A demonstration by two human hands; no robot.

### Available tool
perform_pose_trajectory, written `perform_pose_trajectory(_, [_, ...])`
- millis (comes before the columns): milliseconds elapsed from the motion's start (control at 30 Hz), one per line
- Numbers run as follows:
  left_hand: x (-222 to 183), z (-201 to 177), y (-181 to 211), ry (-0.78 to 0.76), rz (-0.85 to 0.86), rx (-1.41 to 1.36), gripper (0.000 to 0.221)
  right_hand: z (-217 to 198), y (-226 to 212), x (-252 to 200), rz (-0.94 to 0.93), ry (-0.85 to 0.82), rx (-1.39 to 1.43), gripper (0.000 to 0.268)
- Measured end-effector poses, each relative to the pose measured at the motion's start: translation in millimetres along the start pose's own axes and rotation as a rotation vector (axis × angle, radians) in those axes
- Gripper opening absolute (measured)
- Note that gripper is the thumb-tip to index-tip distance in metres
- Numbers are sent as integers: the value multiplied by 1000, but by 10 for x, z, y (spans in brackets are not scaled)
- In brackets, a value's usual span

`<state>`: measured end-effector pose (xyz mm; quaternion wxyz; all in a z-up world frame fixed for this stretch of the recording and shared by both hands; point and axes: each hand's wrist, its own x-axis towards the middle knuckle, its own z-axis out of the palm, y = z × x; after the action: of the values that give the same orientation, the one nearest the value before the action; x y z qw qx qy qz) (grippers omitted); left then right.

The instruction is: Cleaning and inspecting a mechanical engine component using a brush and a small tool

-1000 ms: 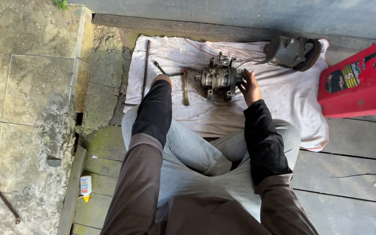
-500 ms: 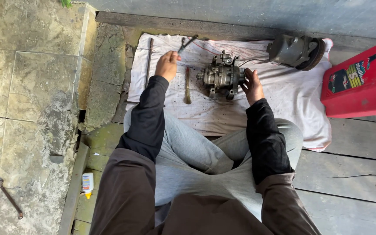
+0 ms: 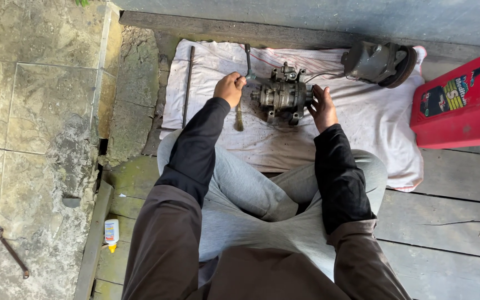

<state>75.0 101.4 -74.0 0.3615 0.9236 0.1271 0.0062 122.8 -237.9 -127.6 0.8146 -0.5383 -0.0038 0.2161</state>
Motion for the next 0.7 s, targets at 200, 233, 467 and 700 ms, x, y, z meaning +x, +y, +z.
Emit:
perform_pose_trajectory(200, [121,-20,-332,163,-204,72,25,-18,23,22,6,-2,15,87])
perform_pose_trajectory(233, [112,-46,-351,163,-209,72,25,-15,7,-9,10,-4,15,87])
perform_pose_trajectory(467, [89,42,-396,189,-224,73,23,-10,2,-8,12,-1,24,88])
perform_pose_trajectory(700, [188,116,-572,169,-253,132,23,22,-40,-25,15,2,28,88])
